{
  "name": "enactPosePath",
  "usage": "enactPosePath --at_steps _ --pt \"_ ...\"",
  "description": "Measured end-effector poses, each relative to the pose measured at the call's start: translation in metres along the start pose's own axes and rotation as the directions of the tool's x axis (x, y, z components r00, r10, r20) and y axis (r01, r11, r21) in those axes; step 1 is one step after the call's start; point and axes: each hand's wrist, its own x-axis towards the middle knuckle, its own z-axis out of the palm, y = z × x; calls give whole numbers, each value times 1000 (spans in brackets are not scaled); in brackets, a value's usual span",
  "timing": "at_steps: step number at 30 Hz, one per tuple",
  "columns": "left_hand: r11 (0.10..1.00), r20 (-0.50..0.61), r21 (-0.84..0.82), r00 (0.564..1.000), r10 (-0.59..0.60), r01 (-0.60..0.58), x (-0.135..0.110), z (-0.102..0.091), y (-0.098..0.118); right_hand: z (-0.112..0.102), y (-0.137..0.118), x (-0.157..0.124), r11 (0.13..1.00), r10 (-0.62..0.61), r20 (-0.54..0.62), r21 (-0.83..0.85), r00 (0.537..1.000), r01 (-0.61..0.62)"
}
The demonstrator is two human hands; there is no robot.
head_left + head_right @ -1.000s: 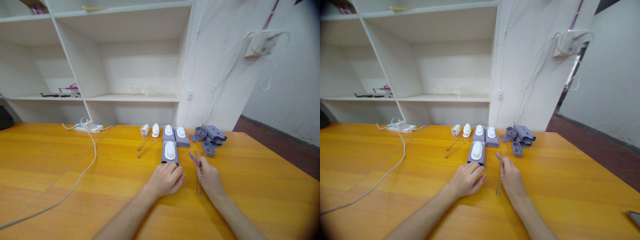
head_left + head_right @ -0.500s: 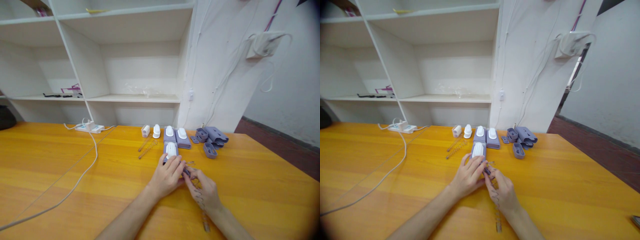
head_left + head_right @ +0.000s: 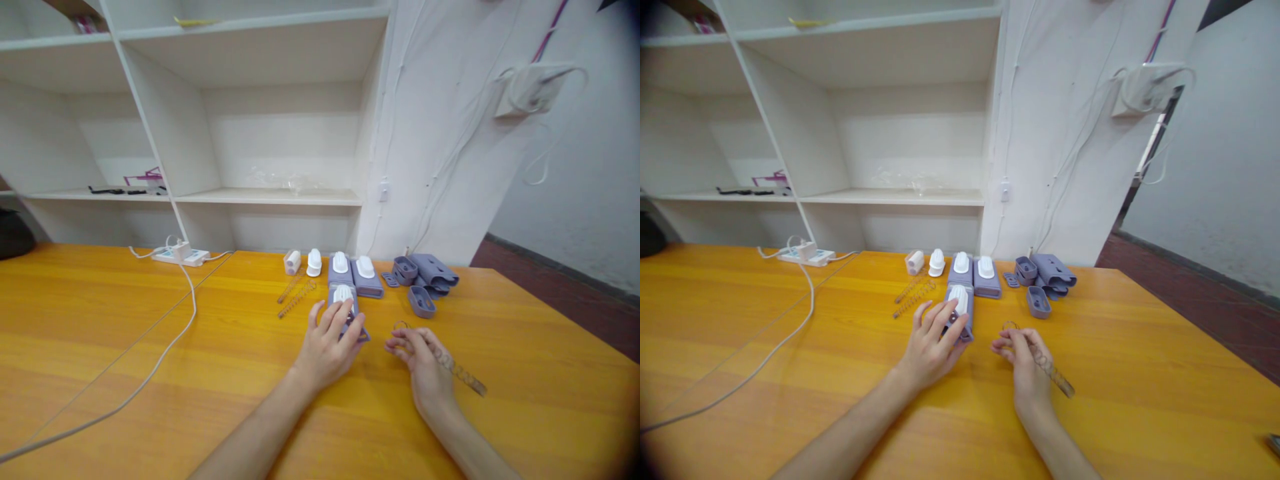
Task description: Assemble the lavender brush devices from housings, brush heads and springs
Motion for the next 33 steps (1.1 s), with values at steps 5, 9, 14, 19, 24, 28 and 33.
enactPosePath --at_steps 5,9,14,19,24,28,33 --pt "999 47 -47 999 7 -5 1 0 1 1 -5 3 997 40 -74 74 996 -35" --pt "997 55 -76 998 -6 10 1 0 1 1 -4 1 992 124 10 24 992 -124" --pt "995 71 -98 997 -9 15 1 -2 1 4 0 -2 986 108 46 -131 993 -101" --pt "991 96 -130 995 -9 22 1 -3 1 4 1 -1 969 60 35 -243 998 -50" --pt "983 129 -184 991 25 -1 0 -3 1 5 3 -3 980 185 178 -105 967 -168" --pt "963 149 -269 987 61 -19 -1 -1 2 8 1 -4 962 241 310 53 920 -270" --pt "926 187 -377 980 69 7 -3 1 2 9 -2 -5 938 269 424 87 865 -335"
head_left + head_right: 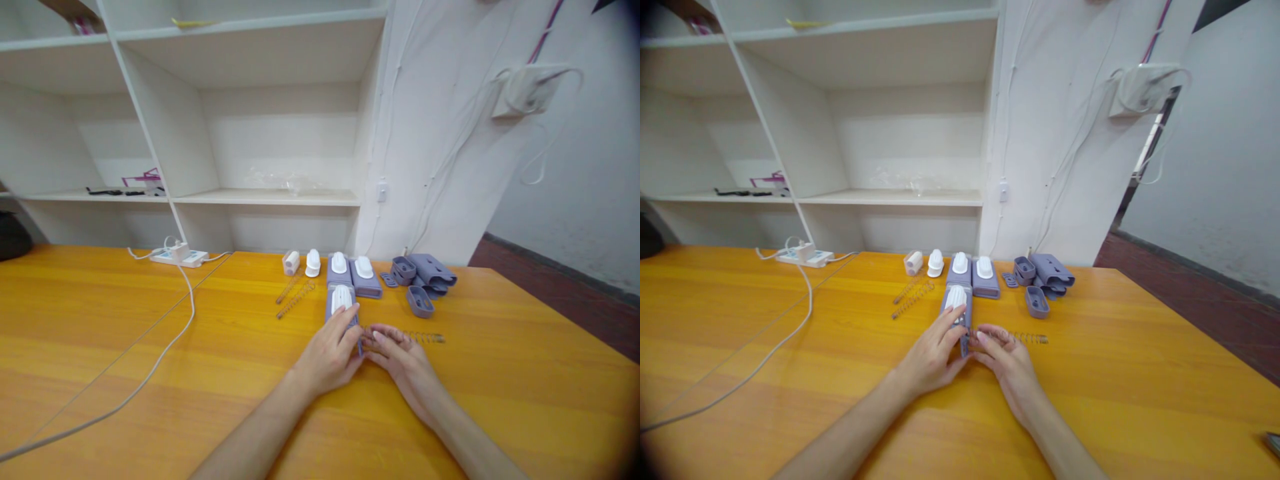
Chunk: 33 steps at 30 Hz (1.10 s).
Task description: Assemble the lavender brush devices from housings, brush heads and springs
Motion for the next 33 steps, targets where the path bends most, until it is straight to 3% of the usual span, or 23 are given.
enactPosePath --at_steps 6,18,29,33 --pt "995 -11 -95 1000 17 -18 2 -1 -3 4 -2 -3 999 -30 12 -32 999 30" --pt "993 21 -117 1000 -20 22 -1 4 -5 0 1 -3 997 -73 -27 -34 997 72" --pt "987 40 -152 998 -46 51 0 2 -6 1 5 -2 935 -204 -29 -303 978 186" --pt "987 52 -151 997 -52 60 0 2 -6 3 2 -4 872 -256 -10 -434 967 227"
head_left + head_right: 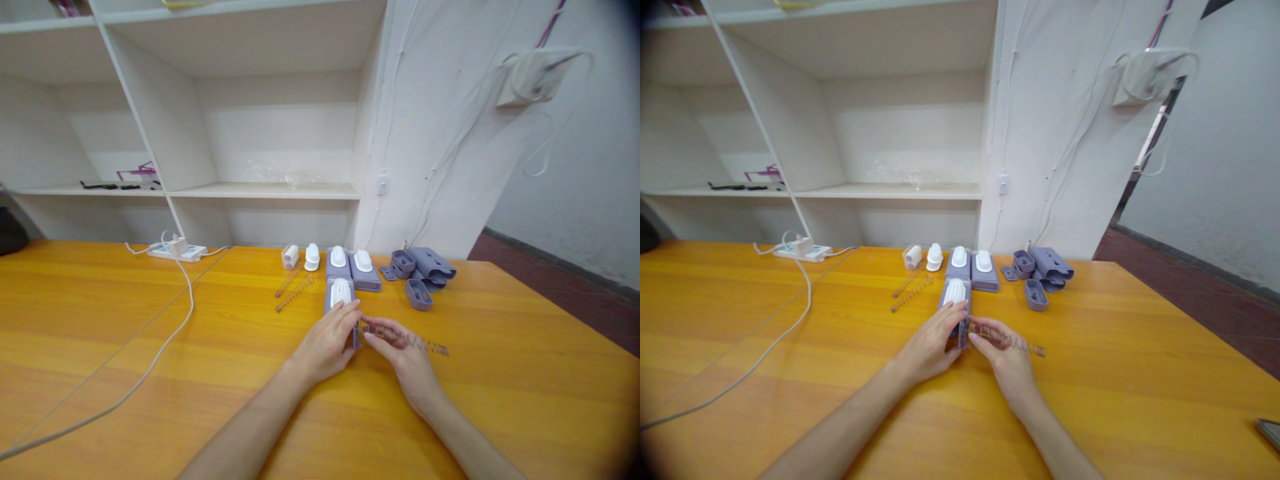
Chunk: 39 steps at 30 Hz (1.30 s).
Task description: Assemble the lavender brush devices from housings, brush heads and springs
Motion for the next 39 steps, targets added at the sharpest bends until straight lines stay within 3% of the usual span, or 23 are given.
enactPosePath --at_steps 6,16,23,30,39 --pt "999 22 -33 1000 -4 5 0 -1 1 -1 -3 1 982 -133 -48 -143 990 125" --pt "1000 30 10 999 -20 20 1 -4 2 -3 -1 2 987 -74 18 -140 997 76" --pt "1000 22 -3 1000 -15 15 0 -3 2 -2 0 2 997 -42 13 -71 999 43" --pt "998 13 -41 999 -43 43 2 -4 5 -2 0 -1 1000 -6 91 21 996 4" --pt "999 21 -23 999 -38 39 0 -2 2 -5 3 1 993 -82 79 -80 993 88"
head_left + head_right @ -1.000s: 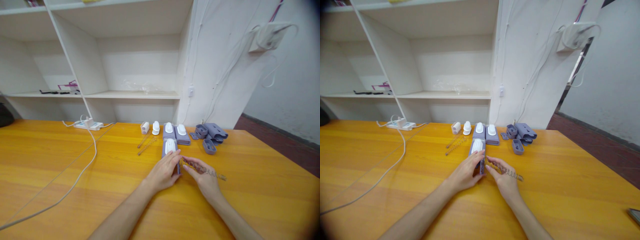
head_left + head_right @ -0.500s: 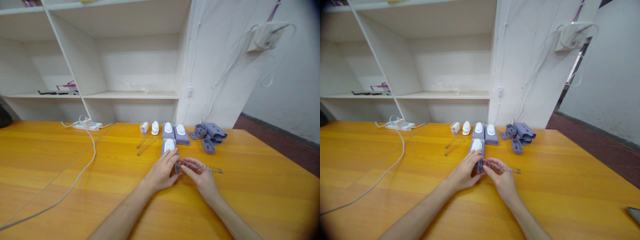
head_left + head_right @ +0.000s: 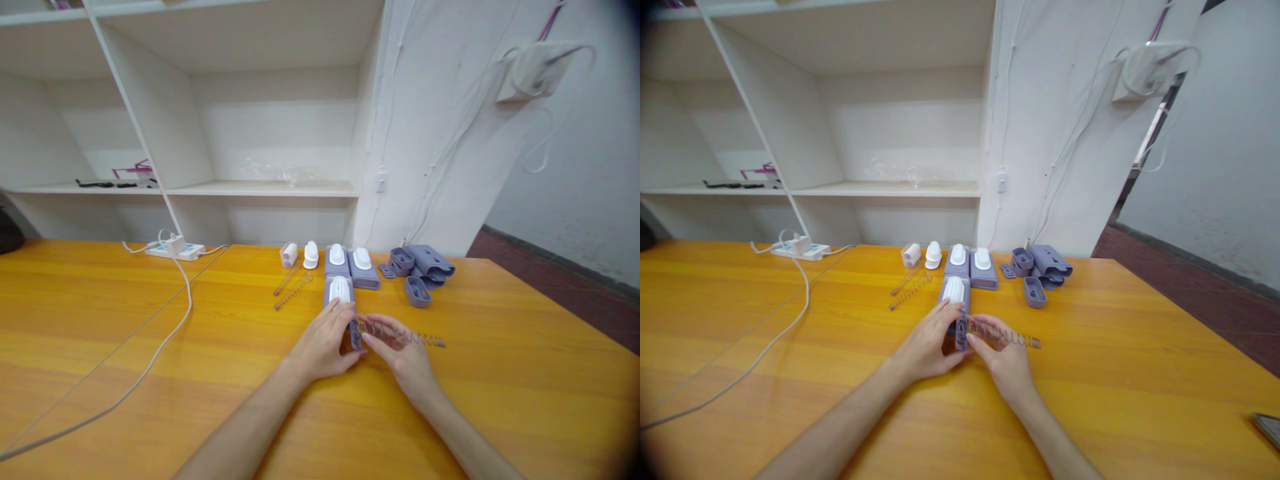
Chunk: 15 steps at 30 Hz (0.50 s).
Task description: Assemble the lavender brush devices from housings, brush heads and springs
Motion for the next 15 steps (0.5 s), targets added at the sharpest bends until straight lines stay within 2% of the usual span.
enactPosePath --at_steps 6,12,15 --pt "1000 37 -1 999 -3 3 -1 0 2 -2 1 1 999 -27 -12 -43 1000 27" --pt "999 12 -22 1000 -27 27 0 0 5 -2 -5 1 999 7 -71 41 997 -4" --pt "999 -9 1 999 -35 35 0 1 6 -2 -5 1 993 50 -48 113 998 -45"
